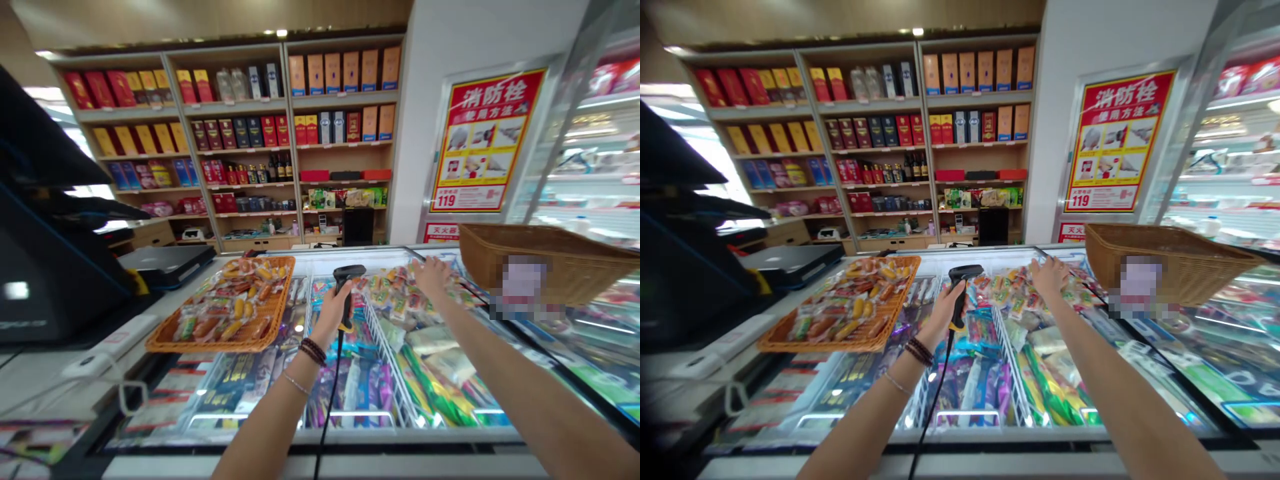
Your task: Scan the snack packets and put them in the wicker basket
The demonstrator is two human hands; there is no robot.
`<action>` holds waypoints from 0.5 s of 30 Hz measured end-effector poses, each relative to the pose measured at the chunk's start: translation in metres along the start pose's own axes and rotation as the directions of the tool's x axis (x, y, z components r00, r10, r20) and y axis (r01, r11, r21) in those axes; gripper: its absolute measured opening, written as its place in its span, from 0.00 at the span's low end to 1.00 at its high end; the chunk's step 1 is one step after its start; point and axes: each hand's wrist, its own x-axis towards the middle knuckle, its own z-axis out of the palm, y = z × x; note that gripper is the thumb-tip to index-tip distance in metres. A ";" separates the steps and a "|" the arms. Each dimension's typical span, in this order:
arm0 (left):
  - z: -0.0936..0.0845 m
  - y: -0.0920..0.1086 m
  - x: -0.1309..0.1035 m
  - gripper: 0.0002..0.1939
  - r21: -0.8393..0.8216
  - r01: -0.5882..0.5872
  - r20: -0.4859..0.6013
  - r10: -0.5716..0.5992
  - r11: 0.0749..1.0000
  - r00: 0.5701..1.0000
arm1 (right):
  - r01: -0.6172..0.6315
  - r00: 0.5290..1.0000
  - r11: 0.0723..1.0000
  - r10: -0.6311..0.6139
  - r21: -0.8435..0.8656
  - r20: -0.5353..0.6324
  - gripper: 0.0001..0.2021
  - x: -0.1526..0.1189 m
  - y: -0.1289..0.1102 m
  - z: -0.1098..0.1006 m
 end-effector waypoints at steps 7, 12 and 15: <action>-0.106 0.073 -0.041 0.38 0.097 -0.160 -0.212 0.177 0.982 0.961 | 0.189 0.976 0.942 -0.212 0.276 0.057 0.25 -0.022 -0.132 0.058; -0.180 0.103 -0.064 0.36 0.152 -0.174 -0.457 0.225 0.973 0.861 | 0.462 0.744 0.768 -0.607 0.442 0.278 0.26 -0.097 -0.263 0.085; -0.208 0.100 -0.072 0.34 0.140 -0.163 -0.535 0.213 0.977 0.817 | 0.597 0.467 0.648 -0.760 0.473 0.452 0.31 -0.154 -0.311 0.097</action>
